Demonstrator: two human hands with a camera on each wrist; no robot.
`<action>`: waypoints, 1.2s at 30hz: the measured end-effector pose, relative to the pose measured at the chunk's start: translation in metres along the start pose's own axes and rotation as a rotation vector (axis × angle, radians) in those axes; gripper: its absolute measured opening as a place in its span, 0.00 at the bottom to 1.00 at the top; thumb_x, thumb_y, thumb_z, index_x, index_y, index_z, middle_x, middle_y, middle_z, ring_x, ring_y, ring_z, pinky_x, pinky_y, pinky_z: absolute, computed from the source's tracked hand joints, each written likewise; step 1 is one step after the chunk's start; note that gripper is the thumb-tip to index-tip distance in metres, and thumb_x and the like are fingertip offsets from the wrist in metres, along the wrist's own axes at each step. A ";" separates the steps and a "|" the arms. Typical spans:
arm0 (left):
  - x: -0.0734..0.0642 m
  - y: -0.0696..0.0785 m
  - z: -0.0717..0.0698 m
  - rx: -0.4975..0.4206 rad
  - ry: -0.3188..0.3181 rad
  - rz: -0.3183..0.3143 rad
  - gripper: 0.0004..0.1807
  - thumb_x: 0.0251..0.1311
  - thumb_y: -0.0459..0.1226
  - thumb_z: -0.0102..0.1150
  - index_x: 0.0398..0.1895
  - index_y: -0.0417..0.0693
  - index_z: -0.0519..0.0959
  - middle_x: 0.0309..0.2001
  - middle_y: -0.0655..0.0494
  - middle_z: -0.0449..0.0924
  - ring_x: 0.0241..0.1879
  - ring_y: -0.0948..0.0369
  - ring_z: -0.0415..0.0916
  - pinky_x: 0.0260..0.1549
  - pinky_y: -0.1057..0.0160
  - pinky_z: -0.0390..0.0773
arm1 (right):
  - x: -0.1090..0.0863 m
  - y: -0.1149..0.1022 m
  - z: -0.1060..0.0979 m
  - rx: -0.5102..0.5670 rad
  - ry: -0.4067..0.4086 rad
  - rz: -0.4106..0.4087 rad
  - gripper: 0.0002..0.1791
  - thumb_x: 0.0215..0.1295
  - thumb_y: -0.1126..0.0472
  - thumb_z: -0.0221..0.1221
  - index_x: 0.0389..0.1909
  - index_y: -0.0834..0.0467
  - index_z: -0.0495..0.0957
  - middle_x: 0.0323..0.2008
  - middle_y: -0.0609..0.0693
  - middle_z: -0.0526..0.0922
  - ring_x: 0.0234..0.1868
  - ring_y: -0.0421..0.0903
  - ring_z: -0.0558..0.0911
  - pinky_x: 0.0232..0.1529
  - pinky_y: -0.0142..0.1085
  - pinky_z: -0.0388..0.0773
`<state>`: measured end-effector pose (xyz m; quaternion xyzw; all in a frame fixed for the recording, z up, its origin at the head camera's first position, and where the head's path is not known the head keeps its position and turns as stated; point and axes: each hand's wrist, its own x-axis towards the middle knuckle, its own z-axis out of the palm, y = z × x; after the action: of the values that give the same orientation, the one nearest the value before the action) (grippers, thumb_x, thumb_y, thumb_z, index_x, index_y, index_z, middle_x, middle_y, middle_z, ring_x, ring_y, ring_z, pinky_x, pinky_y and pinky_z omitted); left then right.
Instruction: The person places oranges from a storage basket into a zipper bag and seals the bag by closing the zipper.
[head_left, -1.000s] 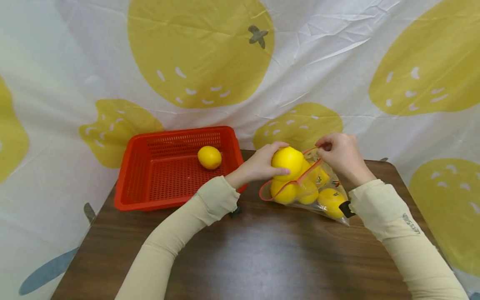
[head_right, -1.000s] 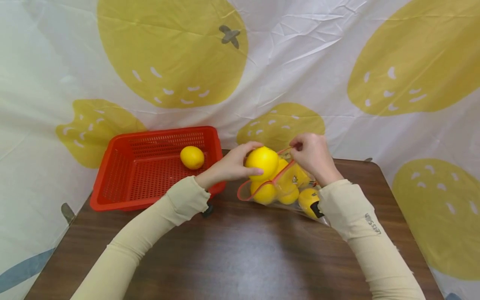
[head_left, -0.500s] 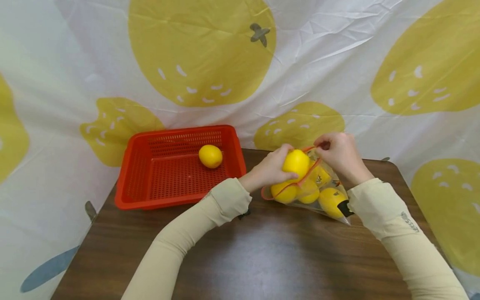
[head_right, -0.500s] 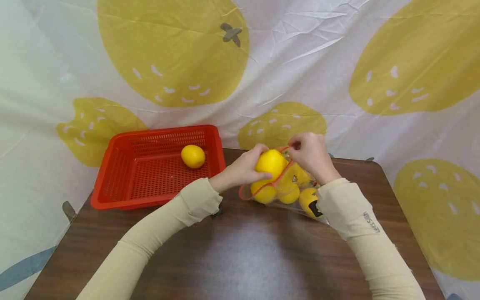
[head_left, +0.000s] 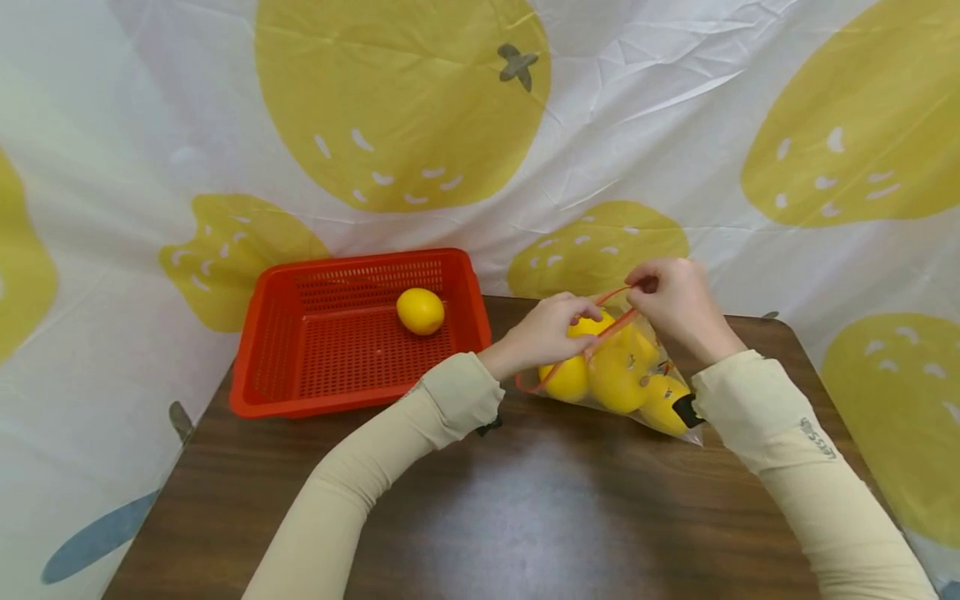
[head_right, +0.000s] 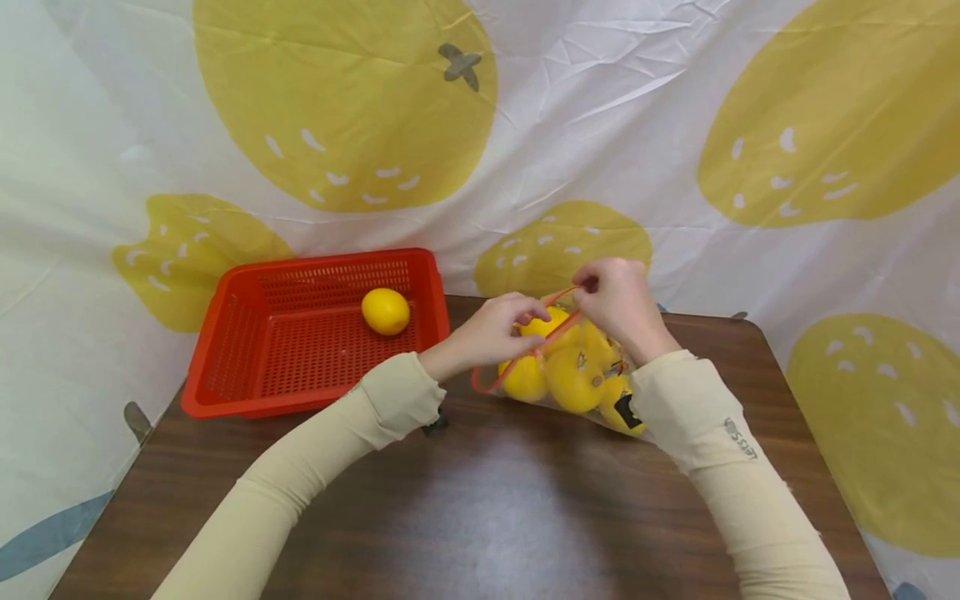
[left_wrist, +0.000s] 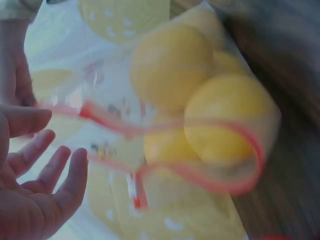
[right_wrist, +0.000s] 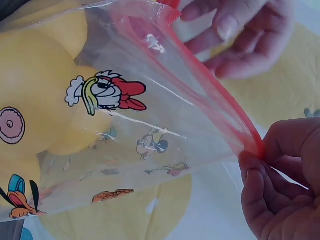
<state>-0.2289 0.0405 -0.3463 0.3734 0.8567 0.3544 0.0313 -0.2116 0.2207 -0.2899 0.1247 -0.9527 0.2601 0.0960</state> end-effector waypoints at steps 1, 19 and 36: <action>-0.001 -0.003 -0.003 -0.009 -0.001 -0.013 0.15 0.56 0.37 0.58 0.47 0.42 0.76 0.47 0.50 0.76 0.45 0.56 0.73 0.43 0.70 0.71 | -0.001 0.000 -0.002 0.000 -0.005 0.006 0.09 0.55 0.70 0.55 0.35 0.70 0.80 0.31 0.63 0.81 0.30 0.53 0.78 0.34 0.47 0.76; -0.028 -0.115 -0.082 0.130 0.099 -0.428 0.28 0.54 0.41 0.59 0.56 0.36 0.69 0.55 0.40 0.66 0.55 0.48 0.63 0.55 0.55 0.63 | -0.009 0.008 -0.012 -0.055 0.052 -0.032 0.06 0.51 0.71 0.57 0.29 0.68 0.81 0.27 0.61 0.82 0.26 0.52 0.79 0.28 0.45 0.77; -0.045 -0.155 -0.084 0.085 -0.004 -0.730 0.40 0.51 0.45 0.63 0.65 0.41 0.59 0.65 0.39 0.53 0.63 0.43 0.50 0.57 0.47 0.60 | -0.018 0.012 -0.015 -0.082 0.076 -0.030 0.07 0.50 0.70 0.56 0.28 0.67 0.82 0.25 0.60 0.82 0.25 0.51 0.79 0.28 0.44 0.76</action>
<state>-0.3190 -0.1117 -0.3909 0.0450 0.9474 0.2833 0.1420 -0.1963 0.2423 -0.2875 0.1251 -0.9561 0.2241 0.1412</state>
